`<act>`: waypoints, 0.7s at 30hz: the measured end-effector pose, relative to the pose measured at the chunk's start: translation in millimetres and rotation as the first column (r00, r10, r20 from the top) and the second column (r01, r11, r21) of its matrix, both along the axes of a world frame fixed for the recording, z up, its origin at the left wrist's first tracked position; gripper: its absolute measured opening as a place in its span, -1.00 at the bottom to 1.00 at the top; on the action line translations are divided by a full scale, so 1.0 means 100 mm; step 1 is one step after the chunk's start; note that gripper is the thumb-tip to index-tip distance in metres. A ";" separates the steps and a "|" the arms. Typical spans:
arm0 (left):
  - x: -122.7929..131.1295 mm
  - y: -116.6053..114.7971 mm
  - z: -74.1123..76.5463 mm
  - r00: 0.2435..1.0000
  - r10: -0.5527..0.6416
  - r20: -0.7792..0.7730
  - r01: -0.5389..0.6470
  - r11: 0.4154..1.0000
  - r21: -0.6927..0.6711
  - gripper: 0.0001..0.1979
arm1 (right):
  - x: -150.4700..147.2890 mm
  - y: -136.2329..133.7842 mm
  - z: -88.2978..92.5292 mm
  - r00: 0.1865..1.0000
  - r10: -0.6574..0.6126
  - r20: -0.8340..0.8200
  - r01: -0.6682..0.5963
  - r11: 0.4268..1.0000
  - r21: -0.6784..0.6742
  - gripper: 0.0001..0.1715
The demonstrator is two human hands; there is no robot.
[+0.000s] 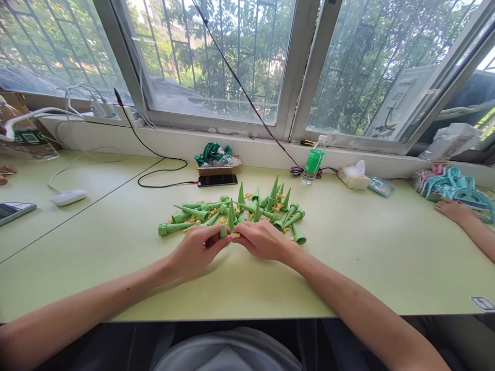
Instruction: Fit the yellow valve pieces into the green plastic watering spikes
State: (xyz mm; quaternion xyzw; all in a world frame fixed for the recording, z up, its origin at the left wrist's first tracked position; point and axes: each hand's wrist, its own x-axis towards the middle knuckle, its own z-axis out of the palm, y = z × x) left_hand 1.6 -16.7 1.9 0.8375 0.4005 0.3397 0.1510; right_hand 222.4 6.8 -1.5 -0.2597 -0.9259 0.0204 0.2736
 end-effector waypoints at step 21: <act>-0.01 -0.01 0.00 1.000 -0.012 -0.015 0.013 0.999 0.049 -0.71 | 0.00 -0.01 0.02 1.000 0.000 0.025 0.000 1.000 -0.009 -0.63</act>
